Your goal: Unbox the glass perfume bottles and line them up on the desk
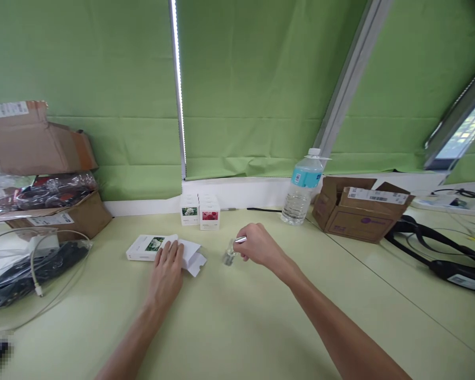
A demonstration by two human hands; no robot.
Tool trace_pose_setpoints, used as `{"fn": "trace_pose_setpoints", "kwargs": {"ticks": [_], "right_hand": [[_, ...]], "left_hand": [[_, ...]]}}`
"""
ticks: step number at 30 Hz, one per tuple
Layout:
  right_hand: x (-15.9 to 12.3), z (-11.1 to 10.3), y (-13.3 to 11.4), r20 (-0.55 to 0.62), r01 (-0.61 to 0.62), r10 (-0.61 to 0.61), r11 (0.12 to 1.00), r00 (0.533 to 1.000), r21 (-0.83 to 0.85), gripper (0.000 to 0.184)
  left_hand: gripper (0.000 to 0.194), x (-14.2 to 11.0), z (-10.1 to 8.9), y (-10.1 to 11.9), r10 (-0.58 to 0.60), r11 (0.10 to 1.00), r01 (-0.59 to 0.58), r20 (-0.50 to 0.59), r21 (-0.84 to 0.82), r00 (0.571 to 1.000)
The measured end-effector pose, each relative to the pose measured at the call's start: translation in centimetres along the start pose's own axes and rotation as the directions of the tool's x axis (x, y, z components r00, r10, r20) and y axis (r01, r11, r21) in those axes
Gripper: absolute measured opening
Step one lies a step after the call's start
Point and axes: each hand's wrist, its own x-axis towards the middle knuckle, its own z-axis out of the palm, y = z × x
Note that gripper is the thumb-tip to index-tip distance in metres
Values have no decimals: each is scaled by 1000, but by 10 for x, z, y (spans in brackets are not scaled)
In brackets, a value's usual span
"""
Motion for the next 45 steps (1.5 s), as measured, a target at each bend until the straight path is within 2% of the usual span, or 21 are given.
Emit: {"fn": "trace_pose_setpoints", "kwargs": {"ticks": [4,7,10,14,17,19,21,23,25,28,33,37,45], "right_hand": [[-1,3,-4,89,-17,25,996,996,-84,18],[-2,9,-9,140,-15,30,994,990,-109,25],[-4,14,-16,178,-15,41,989,983,-146,26],[-8,17,-30,178,-9,46,979,983,-203,21],[-11,20,-40,156,-2,38,974,987,-227,17],[-12,23,-43,149,1,33,974,988,-227,16],[-12,26,-42,147,1,32,975,989,-220,16],[-12,28,-38,149,-1,30,982,988,-191,17],[-12,31,-34,145,-3,19,994,989,-108,19],[-11,36,-28,115,14,-19,999,993,46,20],[-8,43,-21,80,35,-46,991,996,132,17],[-5,44,-16,114,1,-28,972,993,236,11],[-4,45,-4,138,-32,-10,954,990,297,10]], "left_hand": [[61,-1,7,-5,-48,997,51,48,-62,998],[53,1,7,-2,-68,986,70,18,-150,997],[40,4,-4,9,-63,959,43,-62,-279,996],[27,4,-27,31,23,891,-82,-137,-446,990],[32,0,-38,49,86,848,-112,-73,-517,994],[38,-4,-41,60,64,840,-40,25,-541,998],[29,-6,-41,69,17,835,59,132,-548,991],[17,-6,-40,73,-10,825,121,200,-553,980],[13,-5,-39,74,-30,813,153,222,-562,975],[19,-3,-37,69,-72,808,182,214,-561,974],[24,-2,-34,59,-67,813,176,212,-555,975],[25,-1,-33,56,-64,819,170,207,-547,976],[28,-1,-29,52,-68,819,165,191,-550,979]]}}
